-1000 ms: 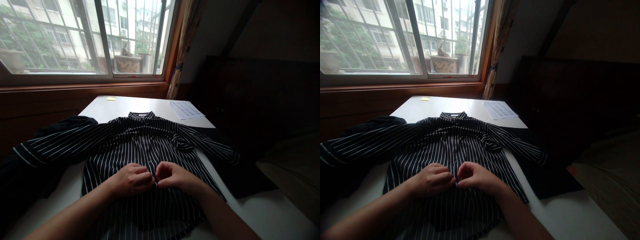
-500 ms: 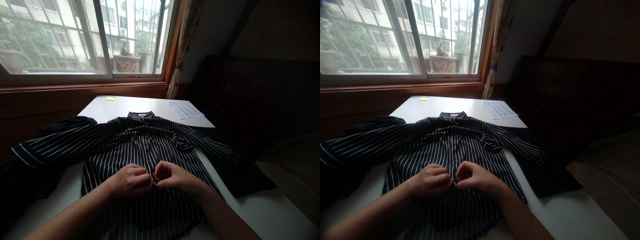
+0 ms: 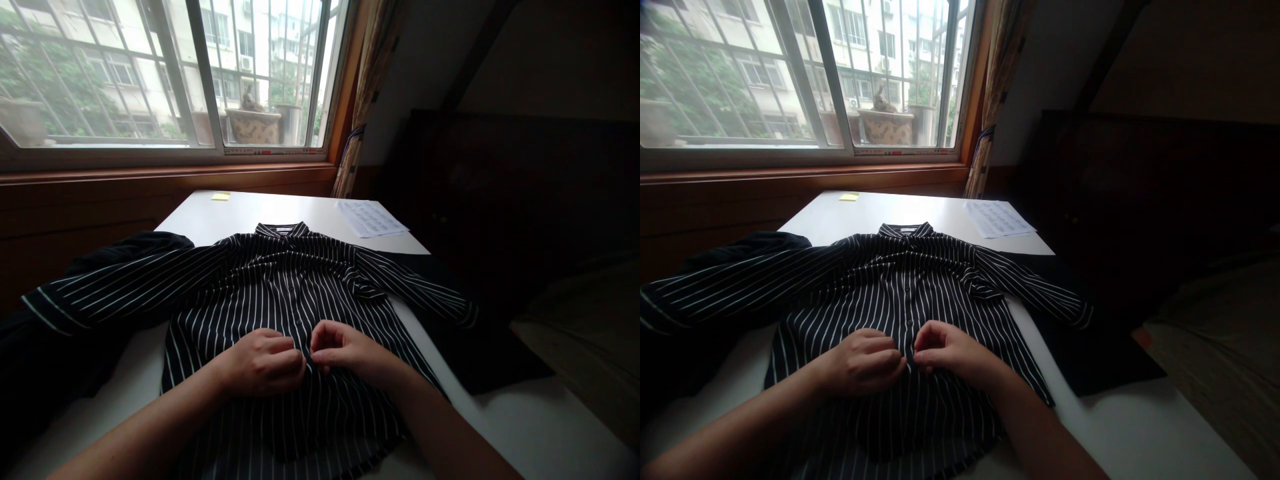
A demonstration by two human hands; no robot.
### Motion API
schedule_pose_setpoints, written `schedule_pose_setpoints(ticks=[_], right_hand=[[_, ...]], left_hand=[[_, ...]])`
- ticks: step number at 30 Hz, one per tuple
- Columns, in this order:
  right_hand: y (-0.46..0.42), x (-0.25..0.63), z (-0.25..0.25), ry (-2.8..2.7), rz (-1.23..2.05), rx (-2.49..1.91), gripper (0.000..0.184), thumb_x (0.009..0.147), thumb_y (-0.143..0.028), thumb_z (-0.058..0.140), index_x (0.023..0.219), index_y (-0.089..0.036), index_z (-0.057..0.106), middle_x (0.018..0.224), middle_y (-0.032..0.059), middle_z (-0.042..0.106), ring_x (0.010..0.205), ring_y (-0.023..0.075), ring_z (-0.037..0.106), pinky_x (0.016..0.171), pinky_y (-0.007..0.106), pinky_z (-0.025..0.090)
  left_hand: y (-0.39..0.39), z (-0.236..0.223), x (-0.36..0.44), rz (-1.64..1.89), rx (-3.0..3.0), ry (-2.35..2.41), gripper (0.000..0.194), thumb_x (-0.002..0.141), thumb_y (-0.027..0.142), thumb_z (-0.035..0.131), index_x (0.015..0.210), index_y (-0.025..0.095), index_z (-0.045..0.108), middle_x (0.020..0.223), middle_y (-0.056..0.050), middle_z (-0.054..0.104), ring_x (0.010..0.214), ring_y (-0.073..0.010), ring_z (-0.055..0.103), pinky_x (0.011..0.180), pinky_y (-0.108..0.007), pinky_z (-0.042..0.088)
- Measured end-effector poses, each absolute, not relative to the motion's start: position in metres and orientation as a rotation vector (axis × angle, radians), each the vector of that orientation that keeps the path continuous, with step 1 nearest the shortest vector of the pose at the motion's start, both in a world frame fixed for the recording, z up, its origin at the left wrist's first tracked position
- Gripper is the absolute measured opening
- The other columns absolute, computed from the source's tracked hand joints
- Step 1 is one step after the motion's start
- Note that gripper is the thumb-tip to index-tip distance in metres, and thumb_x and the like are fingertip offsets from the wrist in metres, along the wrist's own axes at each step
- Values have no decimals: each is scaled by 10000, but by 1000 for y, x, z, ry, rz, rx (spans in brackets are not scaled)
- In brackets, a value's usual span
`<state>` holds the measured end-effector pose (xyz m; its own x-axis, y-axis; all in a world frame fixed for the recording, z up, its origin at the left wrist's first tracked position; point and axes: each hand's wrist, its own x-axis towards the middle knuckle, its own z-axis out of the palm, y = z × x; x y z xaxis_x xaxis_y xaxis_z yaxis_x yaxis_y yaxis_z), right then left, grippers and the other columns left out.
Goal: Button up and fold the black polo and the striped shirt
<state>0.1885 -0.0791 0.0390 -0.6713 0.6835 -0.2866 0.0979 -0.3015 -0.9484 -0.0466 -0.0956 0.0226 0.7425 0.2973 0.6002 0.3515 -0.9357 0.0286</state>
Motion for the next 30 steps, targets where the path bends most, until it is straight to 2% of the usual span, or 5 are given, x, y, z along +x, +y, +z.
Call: schedule_pose_setpoints(ticks=[17,30], right_hand=[[-80,186,29,-1493,2054,-976,371,693,-320,843,909,-172,578,836,-7,629,699,112,596,676,266,491],[-81,185,24,-1423,2082,-931,380,697,-228,830,905,-181,515,809,-19,632,701,110,592,667,252,478]], left_hand=[[-96,23,-47,-867,-2862,-514,209,977,222,472,783,175,536,632,34,517,523,-95,455,504,-263,401],[-97,26,-45,-830,-2854,-495,224,977,216,449,768,175,516,620,38,506,520,-94,449,508,-269,390]])
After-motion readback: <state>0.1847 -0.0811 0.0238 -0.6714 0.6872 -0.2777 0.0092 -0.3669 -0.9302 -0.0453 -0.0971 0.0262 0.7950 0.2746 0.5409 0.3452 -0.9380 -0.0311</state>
